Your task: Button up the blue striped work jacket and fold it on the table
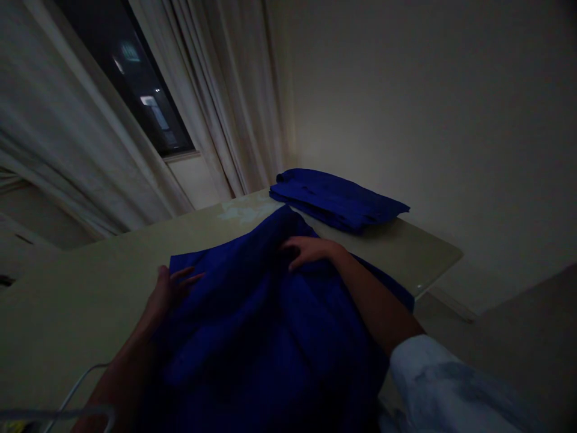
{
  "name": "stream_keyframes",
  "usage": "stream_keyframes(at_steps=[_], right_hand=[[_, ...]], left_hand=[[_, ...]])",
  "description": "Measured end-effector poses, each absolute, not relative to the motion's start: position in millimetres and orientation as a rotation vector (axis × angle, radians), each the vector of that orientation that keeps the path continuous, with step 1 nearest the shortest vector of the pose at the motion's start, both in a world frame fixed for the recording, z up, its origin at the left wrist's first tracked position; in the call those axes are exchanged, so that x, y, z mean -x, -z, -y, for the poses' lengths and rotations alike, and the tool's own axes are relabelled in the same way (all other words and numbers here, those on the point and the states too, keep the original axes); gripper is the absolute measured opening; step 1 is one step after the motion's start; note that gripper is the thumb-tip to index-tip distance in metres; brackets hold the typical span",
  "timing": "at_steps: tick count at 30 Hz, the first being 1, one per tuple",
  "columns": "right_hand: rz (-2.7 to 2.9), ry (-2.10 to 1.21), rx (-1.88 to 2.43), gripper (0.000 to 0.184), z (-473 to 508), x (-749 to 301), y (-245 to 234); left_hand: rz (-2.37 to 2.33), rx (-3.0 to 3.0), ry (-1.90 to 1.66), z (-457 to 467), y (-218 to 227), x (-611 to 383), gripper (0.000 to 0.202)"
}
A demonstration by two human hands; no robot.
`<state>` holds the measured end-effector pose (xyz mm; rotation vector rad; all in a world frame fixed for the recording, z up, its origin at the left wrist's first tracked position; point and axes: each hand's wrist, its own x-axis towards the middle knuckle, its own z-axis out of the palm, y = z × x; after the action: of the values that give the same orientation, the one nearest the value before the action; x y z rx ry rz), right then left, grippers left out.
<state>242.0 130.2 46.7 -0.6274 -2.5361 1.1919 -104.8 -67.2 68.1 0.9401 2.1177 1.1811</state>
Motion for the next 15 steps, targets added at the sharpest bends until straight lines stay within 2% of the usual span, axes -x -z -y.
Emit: stream_keyframes(at_steps=[2, 4, 8, 12, 15], right_hand=[[2.589, -1.093, 0.726, 0.071, -133, -245, -46], [2.583, -0.983, 0.838, 0.078, -136, -245, -46], [2.595, -0.781, 0.951, 0.082, -136, -235, -41], [2.587, -0.616, 1.005, 0.066, -133, -227, -38], [2.551, -0.555, 1.087, 0.048, -135, -230, -36]], left_hand=[[-1.889, -0.749, -1.162, 77, -74, 98, 0.096], [-1.747, -0.612, -1.191, 91, -73, 97, 0.091], [-2.015, -0.984, -0.987, 112, -60, 103, 0.078], [-2.045, -1.426, -0.688, 105, -72, 116, 0.046], [-2.409, -1.574, -0.687, 86, -96, 129, 0.046]])
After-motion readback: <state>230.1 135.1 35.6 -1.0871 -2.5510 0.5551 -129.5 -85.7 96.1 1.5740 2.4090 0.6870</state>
